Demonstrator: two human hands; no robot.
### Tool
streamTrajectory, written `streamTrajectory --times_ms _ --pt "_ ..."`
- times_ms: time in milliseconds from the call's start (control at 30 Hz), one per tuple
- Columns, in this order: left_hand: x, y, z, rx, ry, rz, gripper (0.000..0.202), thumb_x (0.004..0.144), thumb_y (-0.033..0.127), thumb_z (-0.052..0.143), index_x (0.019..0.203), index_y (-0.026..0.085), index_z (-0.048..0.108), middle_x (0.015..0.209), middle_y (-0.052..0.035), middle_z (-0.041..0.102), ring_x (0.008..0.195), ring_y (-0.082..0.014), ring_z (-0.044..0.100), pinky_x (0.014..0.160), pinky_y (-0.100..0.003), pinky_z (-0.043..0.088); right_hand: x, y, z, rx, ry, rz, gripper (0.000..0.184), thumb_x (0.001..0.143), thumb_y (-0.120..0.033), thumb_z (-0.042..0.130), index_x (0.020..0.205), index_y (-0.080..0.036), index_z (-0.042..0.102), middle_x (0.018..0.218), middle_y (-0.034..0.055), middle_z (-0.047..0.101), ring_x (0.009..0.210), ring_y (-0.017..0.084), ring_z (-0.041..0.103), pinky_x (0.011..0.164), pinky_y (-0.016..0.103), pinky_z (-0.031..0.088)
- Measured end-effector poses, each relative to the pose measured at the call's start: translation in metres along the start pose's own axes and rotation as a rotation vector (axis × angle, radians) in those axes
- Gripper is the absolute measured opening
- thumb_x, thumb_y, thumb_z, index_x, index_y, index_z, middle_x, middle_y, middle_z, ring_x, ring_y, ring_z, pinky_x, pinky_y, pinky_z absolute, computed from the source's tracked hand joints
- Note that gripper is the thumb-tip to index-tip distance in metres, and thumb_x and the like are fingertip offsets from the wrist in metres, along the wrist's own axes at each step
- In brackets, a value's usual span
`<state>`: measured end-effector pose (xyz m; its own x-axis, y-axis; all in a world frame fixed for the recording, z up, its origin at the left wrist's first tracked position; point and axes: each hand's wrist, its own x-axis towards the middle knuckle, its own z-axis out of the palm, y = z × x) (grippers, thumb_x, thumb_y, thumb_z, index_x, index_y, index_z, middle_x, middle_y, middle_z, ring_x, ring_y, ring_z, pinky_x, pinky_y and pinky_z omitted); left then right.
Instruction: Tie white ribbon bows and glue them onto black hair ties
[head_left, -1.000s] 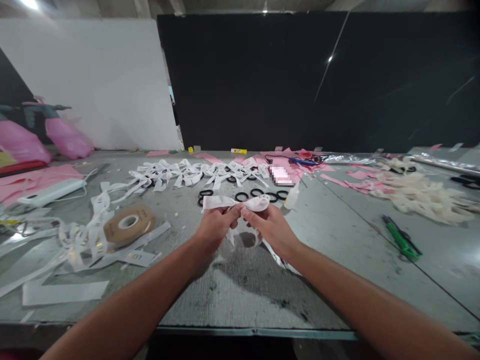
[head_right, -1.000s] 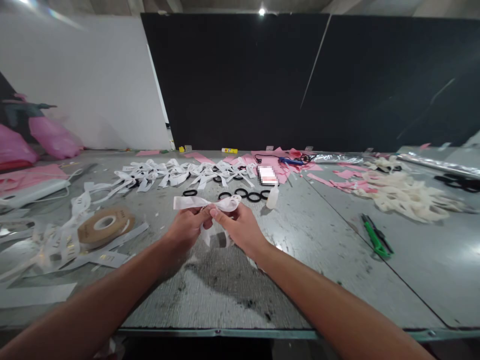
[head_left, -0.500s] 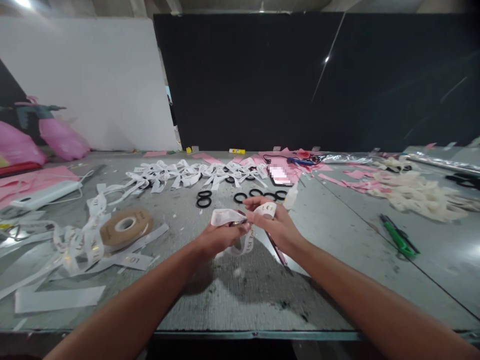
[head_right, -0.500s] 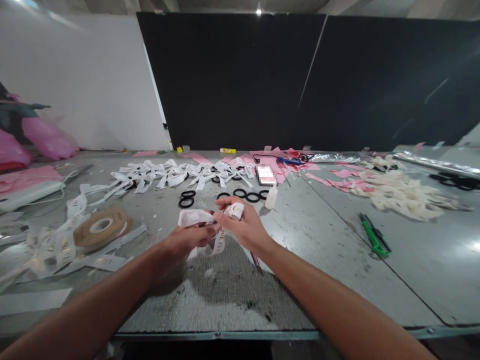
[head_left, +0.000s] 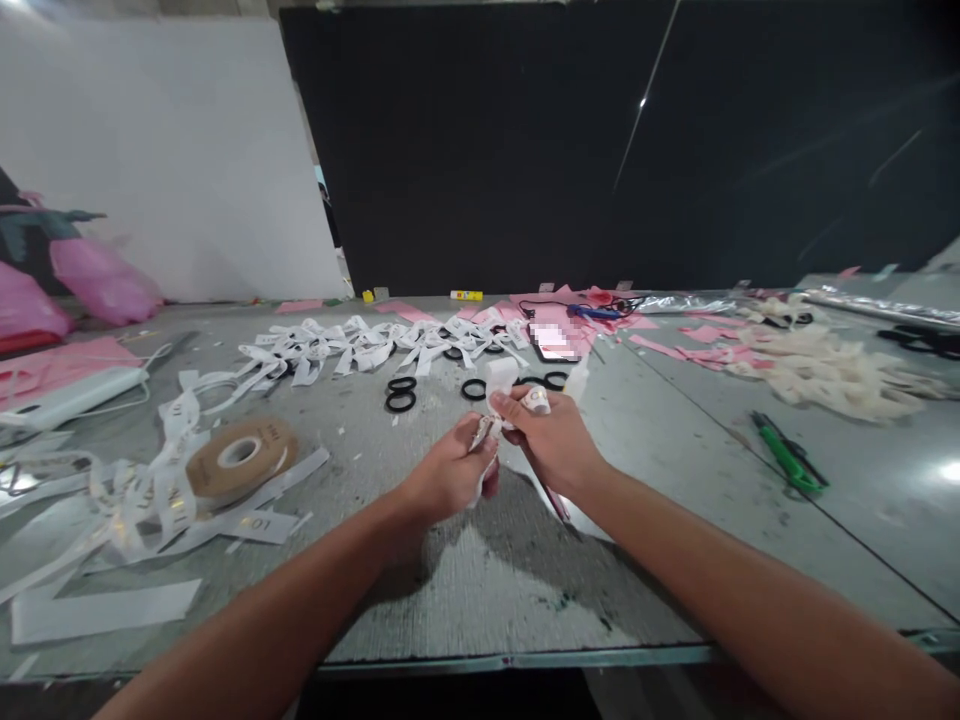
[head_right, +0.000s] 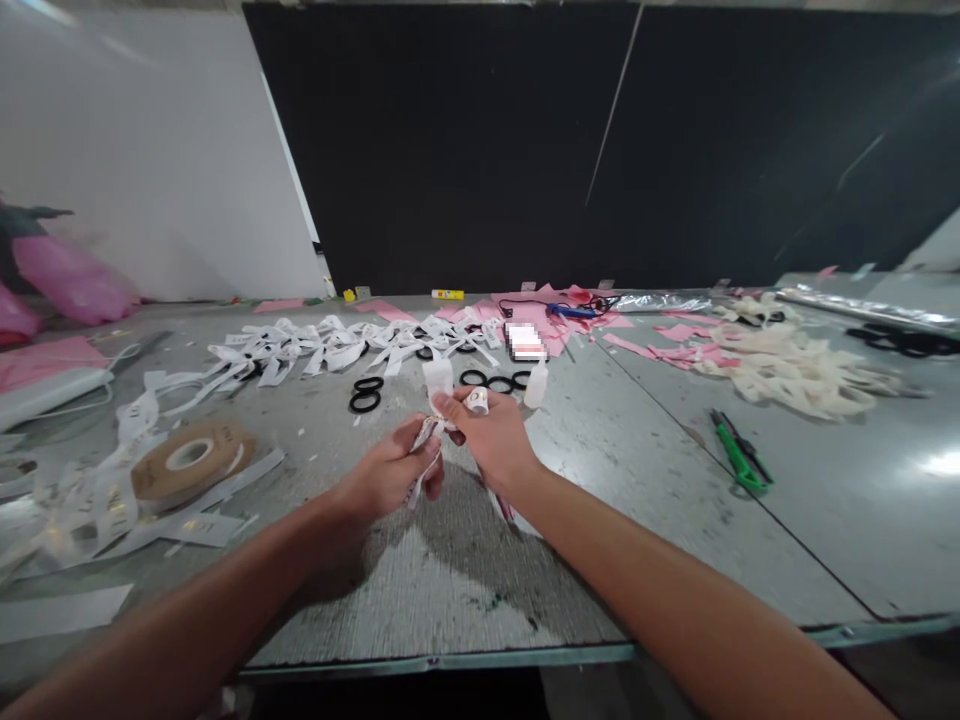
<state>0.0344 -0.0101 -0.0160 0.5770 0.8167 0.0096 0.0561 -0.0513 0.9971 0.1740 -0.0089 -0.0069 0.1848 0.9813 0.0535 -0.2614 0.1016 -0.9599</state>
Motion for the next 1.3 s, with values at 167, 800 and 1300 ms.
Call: streamTrajectory --times_ms 167,800,1300 --pt "0.002 -0.003 0.002 -0.245 0.057 -0.049 0.023 0.093 0.044 0.047 0.098 0.021 0.043 0.057 0.0091 0.036 0.035 -0.0058 0.031 0.038 -0.020 0.026 -0.003 0.002 0.000 0.104 -0.209 0.175 0.043 0.061 -0.055 0.079 0.076 -0.018 0.063 0.063 -0.0034 0.054 0.054 0.009 0.044 0.050 0.025 0.034" --pt "-0.009 -0.007 0.005 0.106 -0.083 -0.143 0.033 0.090 0.047 0.046 0.073 0.019 0.042 0.061 0.0020 0.043 0.051 -0.0102 0.036 0.050 -0.026 0.030 0.008 -0.002 -0.014 -0.067 -0.255 0.244 0.037 0.058 -0.042 0.084 0.066 -0.016 0.059 0.049 -0.0074 0.039 0.045 0.005 0.030 0.043 0.023 0.020" --pt "-0.112 0.000 -0.048 1.062 0.385 -0.234 0.050 0.086 0.056 0.050 0.118 0.018 0.060 0.104 -0.0127 0.067 0.094 -0.0316 0.061 0.079 -0.043 0.044 0.009 0.006 -0.017 -1.043 -0.206 -0.287 0.047 0.081 -0.042 0.063 0.122 -0.019 0.058 0.085 0.0049 0.068 0.062 0.016 0.056 0.064 0.033 0.041"
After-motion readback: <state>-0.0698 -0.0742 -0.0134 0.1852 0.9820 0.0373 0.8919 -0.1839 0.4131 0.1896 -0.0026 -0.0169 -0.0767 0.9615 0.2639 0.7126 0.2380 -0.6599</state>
